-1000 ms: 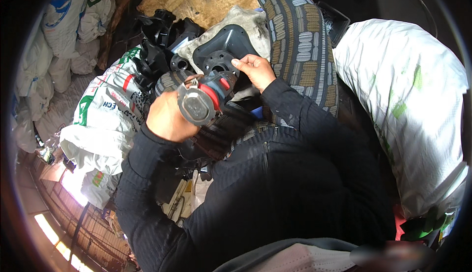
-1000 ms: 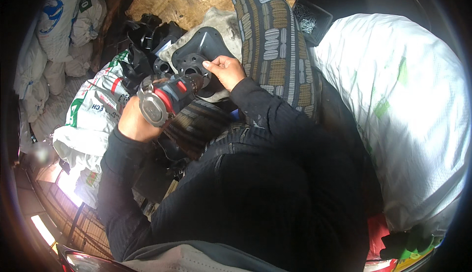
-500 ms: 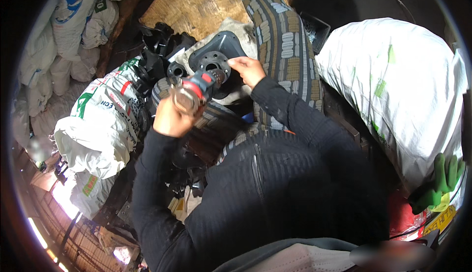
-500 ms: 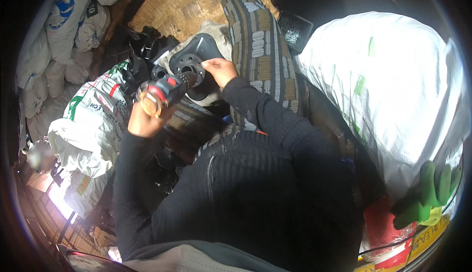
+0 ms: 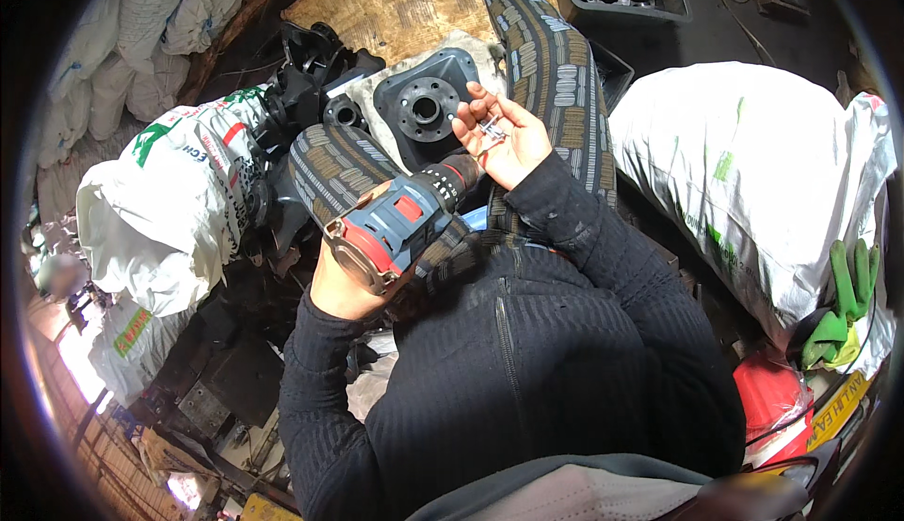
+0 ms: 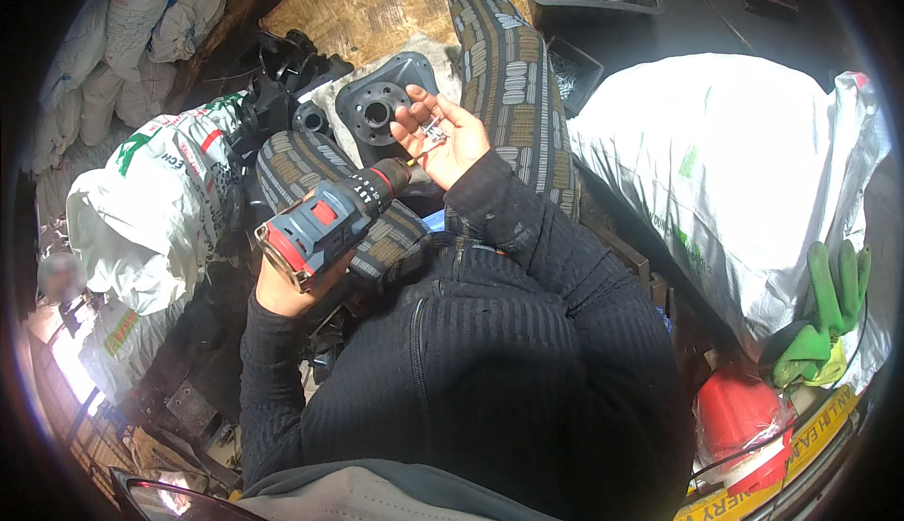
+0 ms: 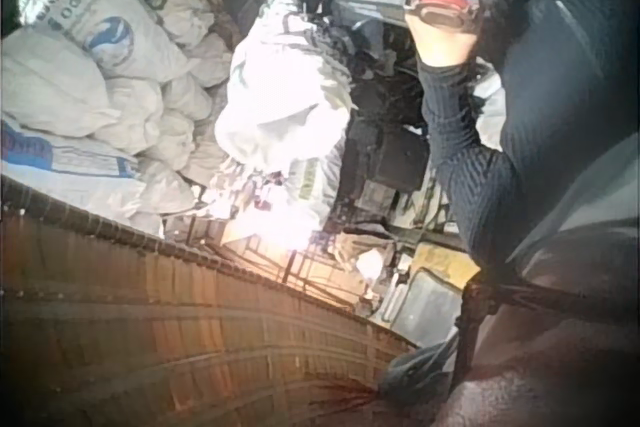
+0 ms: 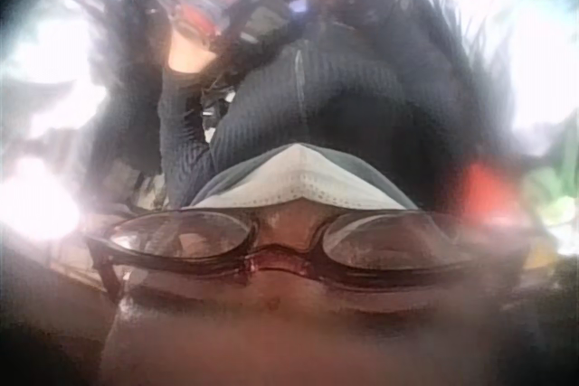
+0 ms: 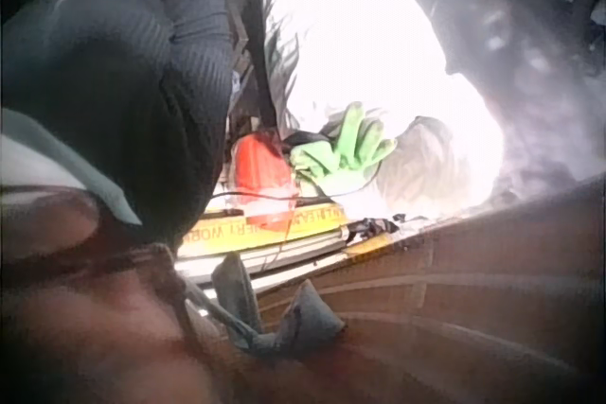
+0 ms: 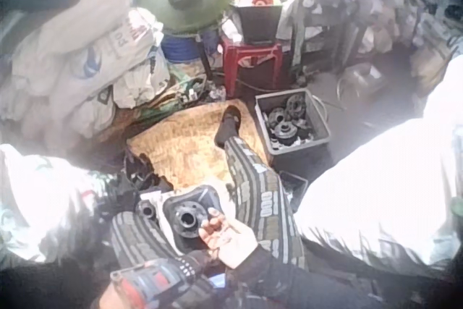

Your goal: The person sits on the floor and uses a cordless drill to fasten screws into several black plastic housings. They repeatedly pick up each housing, align it, drive screws, and set the parts aside on the floor.

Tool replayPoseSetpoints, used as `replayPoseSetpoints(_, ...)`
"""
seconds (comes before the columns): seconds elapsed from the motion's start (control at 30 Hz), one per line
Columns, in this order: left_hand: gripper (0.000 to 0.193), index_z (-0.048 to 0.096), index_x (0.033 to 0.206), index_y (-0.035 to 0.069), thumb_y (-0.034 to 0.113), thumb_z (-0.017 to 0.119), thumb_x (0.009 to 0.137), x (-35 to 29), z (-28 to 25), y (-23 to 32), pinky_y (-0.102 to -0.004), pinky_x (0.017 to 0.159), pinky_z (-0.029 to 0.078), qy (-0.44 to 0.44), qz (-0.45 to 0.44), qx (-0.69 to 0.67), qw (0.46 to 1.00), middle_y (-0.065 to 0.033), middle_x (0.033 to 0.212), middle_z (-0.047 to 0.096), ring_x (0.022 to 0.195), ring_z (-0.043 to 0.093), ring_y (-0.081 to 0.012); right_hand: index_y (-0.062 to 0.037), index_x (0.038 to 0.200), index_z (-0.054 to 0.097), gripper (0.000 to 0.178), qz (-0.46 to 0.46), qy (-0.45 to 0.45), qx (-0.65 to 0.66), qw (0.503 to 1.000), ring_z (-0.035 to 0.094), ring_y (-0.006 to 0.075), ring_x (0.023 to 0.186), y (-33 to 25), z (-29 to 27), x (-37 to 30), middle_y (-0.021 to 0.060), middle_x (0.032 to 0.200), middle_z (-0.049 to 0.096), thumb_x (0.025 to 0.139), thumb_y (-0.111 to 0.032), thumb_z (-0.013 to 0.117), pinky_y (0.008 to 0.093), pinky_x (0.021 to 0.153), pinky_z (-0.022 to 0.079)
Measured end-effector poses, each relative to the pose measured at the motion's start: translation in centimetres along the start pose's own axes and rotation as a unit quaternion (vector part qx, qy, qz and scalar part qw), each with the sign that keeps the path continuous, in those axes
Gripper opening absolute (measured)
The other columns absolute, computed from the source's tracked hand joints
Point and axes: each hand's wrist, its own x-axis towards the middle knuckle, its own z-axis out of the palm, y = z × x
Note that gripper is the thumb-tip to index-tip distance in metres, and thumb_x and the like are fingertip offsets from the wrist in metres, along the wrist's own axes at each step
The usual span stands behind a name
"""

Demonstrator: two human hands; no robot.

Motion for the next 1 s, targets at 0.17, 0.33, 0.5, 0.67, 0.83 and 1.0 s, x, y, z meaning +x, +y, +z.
replayPoseSetpoints(0.17,0.031,0.065,0.097,0.010,0.011,0.075,0.068,0.0,-1.7,-0.7,-0.0382,0.069,0.052,0.025,0.076,0.121,0.989,-0.0058,0.089,0.066,0.076,0.066,-0.0273,0.0007,0.122,0.057,0.034,0.017,-0.034,-0.237,0.971,0.064,0.0206,0.101,-0.4,0.5,-1.2,0.0089,0.108,0.064,0.098,-0.023,0.053,0.0337,0.085,0.056)
replayPoseSetpoints(0.33,0.029,0.067,0.098,0.009,0.012,0.075,0.070,-0.4,-2.7,-1.4,-0.0378,0.067,0.051,0.015,-0.009,0.048,0.999,-0.0058,0.086,0.066,0.075,0.065,-0.0266,-0.0004,0.124,0.058,0.035,0.113,-0.010,-0.341,0.933,0.066,0.0152,0.093,-0.4,1.7,-2.4,0.0077,0.103,0.065,0.095,-0.019,0.060,0.0235,0.073,0.058)
replayPoseSetpoints(0.5,0.027,0.067,0.096,0.009,0.011,0.074,0.070,0.2,-2.6,-1.4,-0.0376,0.065,0.051,0.025,0.057,0.117,0.991,-0.0055,0.087,0.066,0.075,0.065,-0.0263,-0.0014,0.120,0.059,0.030,0.161,-0.001,-0.270,0.949,0.066,0.0150,0.091,0.0,1.5,-1.3,0.0063,0.099,0.066,0.094,-0.016,0.060,0.0240,0.072,0.059)
replayPoseSetpoints(0.67,0.028,0.066,0.095,0.009,0.010,0.074,0.068,-0.6,-2.1,-2.2,-0.0379,0.070,0.052,0.011,0.071,0.144,0.987,-0.0067,0.089,0.067,0.078,0.065,-0.0278,-0.0040,0.112,0.058,0.020,0.133,0.041,-0.179,0.974,0.065,0.0161,0.098,0.5,-0.3,0.0,0.0065,0.103,0.065,0.095,-0.015,0.058,0.0267,0.074,0.060)
replayPoseSetpoints(0.83,0.032,0.066,0.098,0.008,0.008,0.074,0.067,-1.4,-1.9,-2.6,-0.0378,0.075,0.053,0.016,0.019,0.091,0.996,-0.0076,0.092,0.067,0.082,0.066,-0.0278,-0.0037,0.111,0.058,0.020,0.145,0.075,-0.145,0.976,0.065,0.0175,0.099,1.9,-0.4,0.3,0.0077,0.106,0.065,0.095,-0.015,0.058,0.0287,0.077,0.060)
replayPoseSetpoints(1.0,0.038,0.065,0.106,0.007,0.009,0.073,0.069,-1.1,-2.1,-2.6,-0.0379,0.084,0.052,-0.015,-0.018,0.081,0.996,-0.0094,0.100,0.067,0.092,0.066,-0.0285,-0.0023,0.112,0.058,0.020,0.157,0.090,-0.107,0.978,0.065,0.0186,0.100,2.2,-0.3,0.4,0.0093,0.107,0.065,0.096,-0.014,0.057,0.0289,0.077,0.060)
